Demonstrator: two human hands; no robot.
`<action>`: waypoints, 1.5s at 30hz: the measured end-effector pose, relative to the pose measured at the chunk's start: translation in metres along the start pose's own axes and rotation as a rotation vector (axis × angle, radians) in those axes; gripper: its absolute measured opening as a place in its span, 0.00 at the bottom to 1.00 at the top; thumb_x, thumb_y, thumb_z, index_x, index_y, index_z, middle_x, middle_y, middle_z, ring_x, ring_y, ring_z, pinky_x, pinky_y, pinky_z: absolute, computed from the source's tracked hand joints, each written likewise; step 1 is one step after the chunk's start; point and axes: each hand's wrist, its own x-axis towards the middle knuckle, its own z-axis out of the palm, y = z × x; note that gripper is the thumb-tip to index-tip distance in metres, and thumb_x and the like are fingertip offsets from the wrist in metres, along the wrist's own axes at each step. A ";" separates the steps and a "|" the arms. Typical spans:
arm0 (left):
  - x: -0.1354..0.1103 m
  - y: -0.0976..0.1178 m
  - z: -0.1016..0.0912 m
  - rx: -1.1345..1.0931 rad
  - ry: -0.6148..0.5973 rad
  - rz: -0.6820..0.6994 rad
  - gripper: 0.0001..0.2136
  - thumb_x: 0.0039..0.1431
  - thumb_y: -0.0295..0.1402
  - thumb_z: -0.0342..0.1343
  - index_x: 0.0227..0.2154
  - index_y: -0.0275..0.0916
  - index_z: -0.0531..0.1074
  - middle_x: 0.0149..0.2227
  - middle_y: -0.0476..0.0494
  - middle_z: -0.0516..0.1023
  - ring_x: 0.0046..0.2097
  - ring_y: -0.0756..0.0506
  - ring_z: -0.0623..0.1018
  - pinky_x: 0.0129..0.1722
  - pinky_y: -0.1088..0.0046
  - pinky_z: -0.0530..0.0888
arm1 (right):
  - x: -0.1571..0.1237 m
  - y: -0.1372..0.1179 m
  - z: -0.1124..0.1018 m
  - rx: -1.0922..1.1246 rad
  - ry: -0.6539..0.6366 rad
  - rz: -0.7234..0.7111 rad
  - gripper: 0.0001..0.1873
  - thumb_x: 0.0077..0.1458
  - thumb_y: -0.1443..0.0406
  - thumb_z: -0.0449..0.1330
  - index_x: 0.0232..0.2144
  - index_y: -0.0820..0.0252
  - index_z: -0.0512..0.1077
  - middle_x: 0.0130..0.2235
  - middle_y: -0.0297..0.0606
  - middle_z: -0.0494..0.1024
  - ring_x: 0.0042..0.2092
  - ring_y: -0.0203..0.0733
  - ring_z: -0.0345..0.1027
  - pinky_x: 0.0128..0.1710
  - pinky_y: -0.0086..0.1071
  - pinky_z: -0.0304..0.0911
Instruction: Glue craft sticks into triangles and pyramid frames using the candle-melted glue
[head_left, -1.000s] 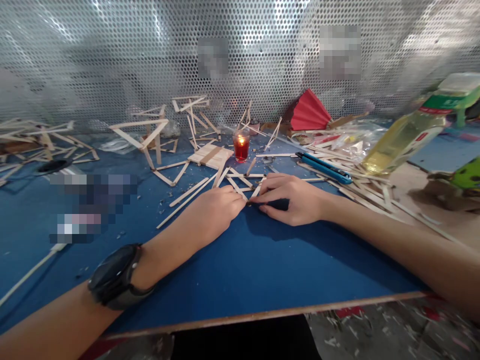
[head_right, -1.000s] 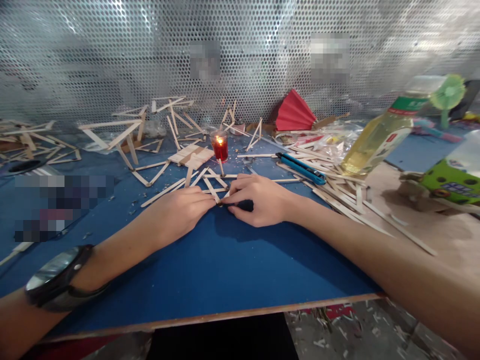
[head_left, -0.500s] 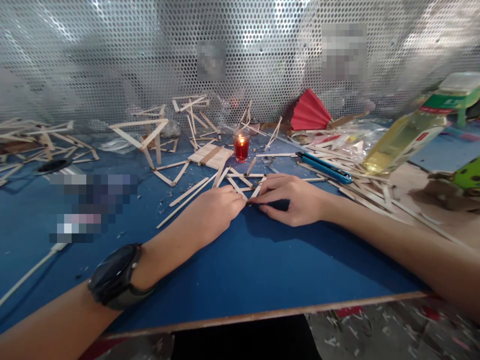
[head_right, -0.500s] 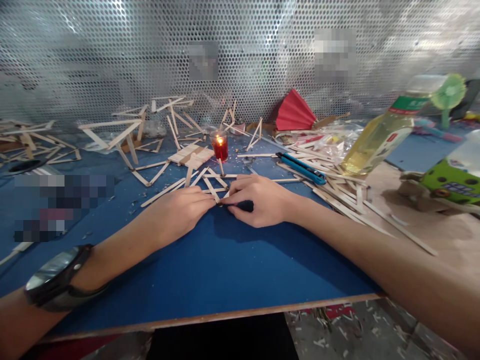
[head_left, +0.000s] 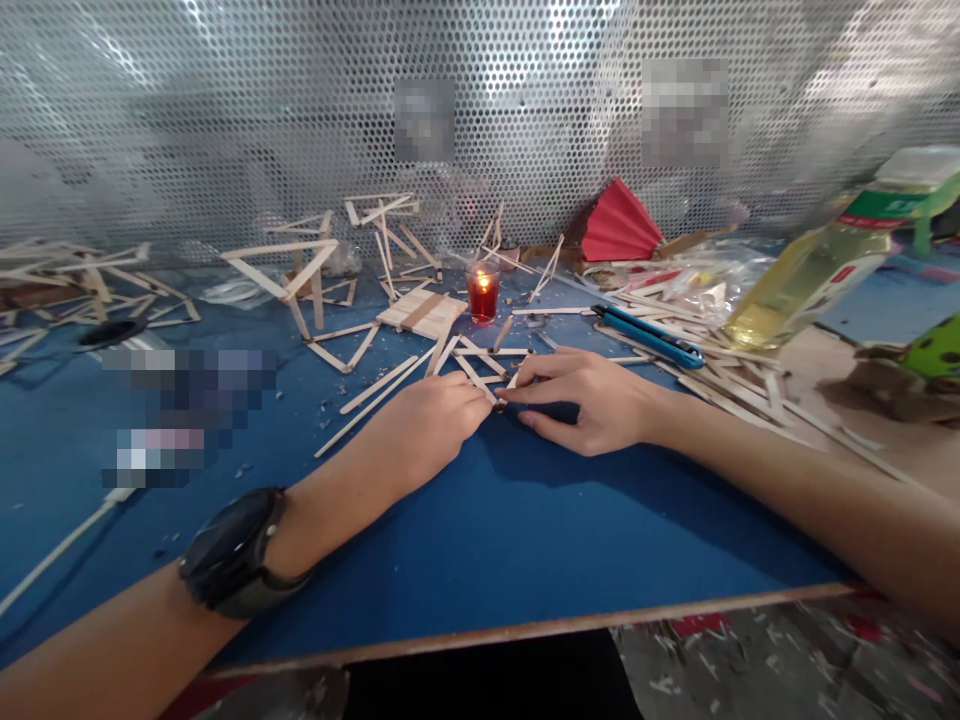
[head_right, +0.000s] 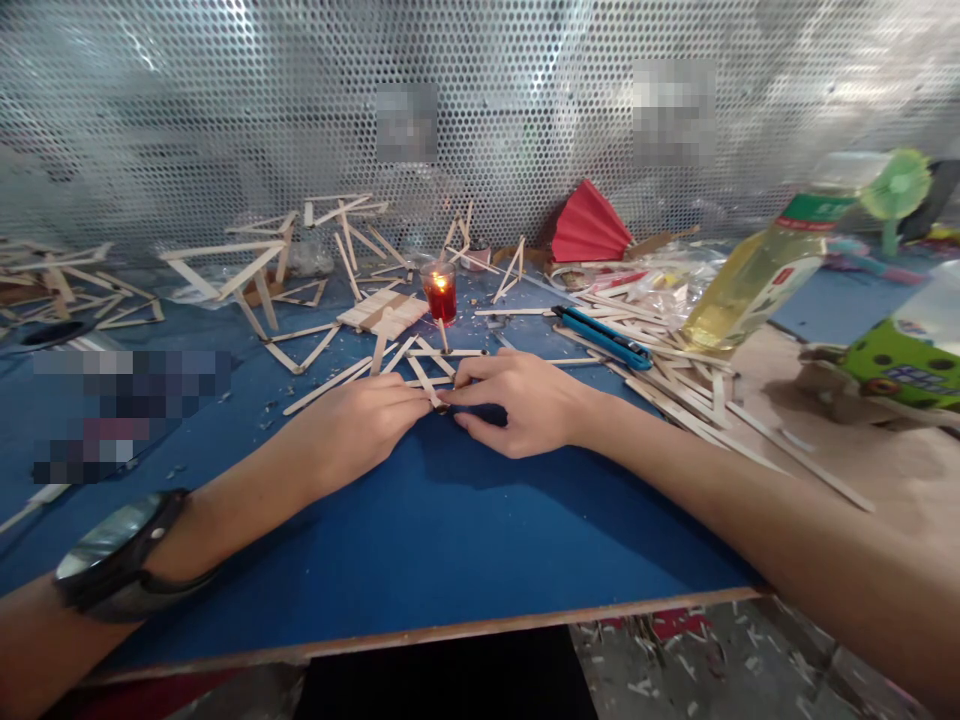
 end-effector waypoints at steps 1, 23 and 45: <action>0.000 0.000 0.000 0.001 -0.004 0.000 0.14 0.64 0.19 0.48 0.43 0.36 0.78 0.46 0.42 0.83 0.45 0.43 0.79 0.49 0.67 0.76 | 0.000 0.000 0.000 0.006 0.005 0.002 0.15 0.65 0.65 0.57 0.50 0.61 0.79 0.43 0.45 0.80 0.40 0.43 0.73 0.43 0.37 0.64; 0.001 0.002 -0.002 -0.057 -0.066 -0.037 0.14 0.64 0.18 0.49 0.46 0.33 0.77 0.47 0.39 0.82 0.49 0.40 0.78 0.51 0.64 0.74 | 0.000 0.001 0.001 0.103 -0.013 0.023 0.14 0.64 0.67 0.57 0.46 0.59 0.81 0.41 0.42 0.82 0.37 0.41 0.73 0.39 0.35 0.63; -0.001 -0.003 0.007 -0.066 0.113 0.057 0.13 0.67 0.20 0.47 0.45 0.33 0.77 0.44 0.39 0.82 0.46 0.42 0.79 0.49 0.65 0.76 | 0.000 0.002 0.002 0.113 -0.006 0.002 0.13 0.64 0.67 0.58 0.44 0.60 0.81 0.41 0.43 0.82 0.36 0.40 0.73 0.38 0.34 0.64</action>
